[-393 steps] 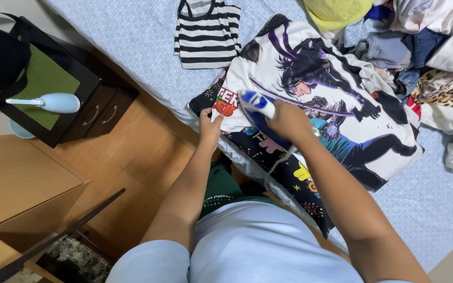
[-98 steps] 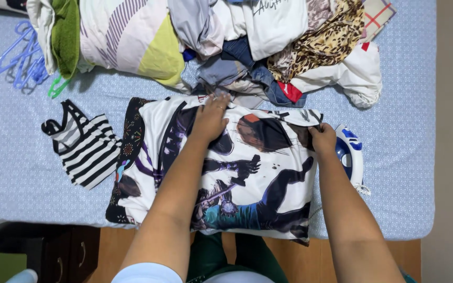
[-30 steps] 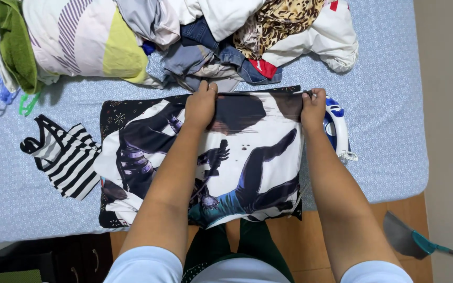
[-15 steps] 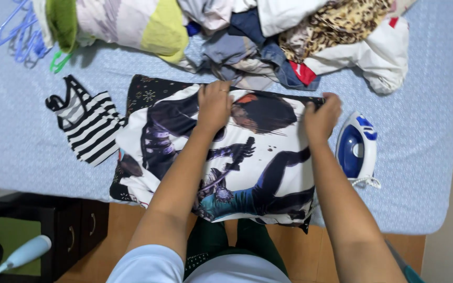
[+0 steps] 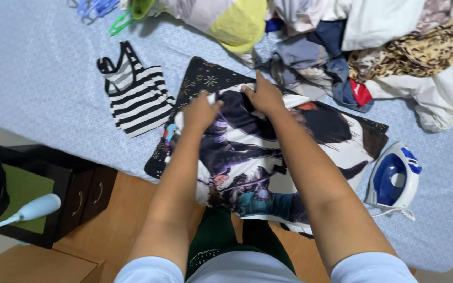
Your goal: The recorder is ironing and folding various pieces of clothing on a bed.
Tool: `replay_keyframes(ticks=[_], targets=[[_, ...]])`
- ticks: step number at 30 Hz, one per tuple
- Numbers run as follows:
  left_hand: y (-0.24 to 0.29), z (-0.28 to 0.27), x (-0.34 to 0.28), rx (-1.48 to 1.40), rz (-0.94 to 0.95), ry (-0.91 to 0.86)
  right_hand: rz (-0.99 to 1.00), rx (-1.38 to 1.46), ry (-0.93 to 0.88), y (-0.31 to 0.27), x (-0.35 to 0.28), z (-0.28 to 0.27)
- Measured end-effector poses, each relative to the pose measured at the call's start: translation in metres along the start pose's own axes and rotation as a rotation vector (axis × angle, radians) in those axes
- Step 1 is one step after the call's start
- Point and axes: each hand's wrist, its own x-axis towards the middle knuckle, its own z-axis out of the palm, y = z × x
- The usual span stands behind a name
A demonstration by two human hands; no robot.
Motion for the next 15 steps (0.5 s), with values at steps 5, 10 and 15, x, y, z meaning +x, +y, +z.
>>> replay_keyframes(ticks=[5,10,15], targets=[[-0.011,0.022,-0.005,-0.053,0.115,-0.151,-0.022,-0.183,-0.099,0.01,0.01,0.003],[-0.035,0.066,0.016,-0.123,0.192,-0.394,-0.081,-0.151,-0.313,0.023,0.02,-0.014],[-0.021,0.037,0.01,-0.651,0.246,-0.356,-0.186,0.456,-0.083,0.021,0.023,-0.038]])
